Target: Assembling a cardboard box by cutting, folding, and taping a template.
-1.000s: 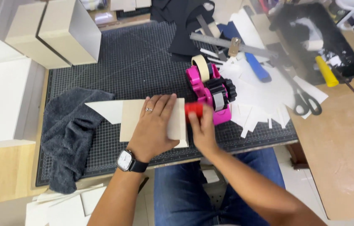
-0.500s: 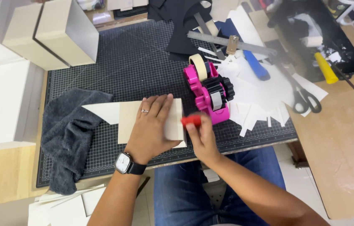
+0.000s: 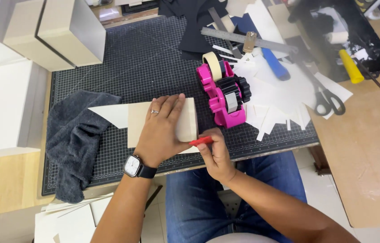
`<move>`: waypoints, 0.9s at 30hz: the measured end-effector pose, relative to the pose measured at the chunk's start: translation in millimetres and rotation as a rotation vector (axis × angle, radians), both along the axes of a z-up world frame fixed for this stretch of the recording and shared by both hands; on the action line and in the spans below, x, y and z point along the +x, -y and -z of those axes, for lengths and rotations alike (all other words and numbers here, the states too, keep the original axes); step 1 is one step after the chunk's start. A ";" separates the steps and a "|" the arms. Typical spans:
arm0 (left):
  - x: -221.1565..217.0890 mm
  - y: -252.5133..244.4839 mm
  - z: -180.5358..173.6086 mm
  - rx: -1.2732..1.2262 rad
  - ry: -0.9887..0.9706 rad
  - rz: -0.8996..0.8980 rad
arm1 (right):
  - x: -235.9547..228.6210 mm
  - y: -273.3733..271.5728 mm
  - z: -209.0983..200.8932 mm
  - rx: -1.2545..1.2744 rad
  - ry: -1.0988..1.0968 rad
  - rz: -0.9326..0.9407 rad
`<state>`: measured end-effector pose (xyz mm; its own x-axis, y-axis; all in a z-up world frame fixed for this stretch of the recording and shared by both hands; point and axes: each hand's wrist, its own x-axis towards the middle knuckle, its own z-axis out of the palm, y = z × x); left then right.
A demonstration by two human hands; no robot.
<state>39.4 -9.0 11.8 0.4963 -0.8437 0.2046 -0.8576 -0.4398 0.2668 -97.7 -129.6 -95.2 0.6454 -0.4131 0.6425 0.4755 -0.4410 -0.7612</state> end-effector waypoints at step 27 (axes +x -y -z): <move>51.5 25.8 -58.9 0.664 -0.071 -0.571 | -28.6 -76.9 1.8 -0.329 -0.121 -0.166</move>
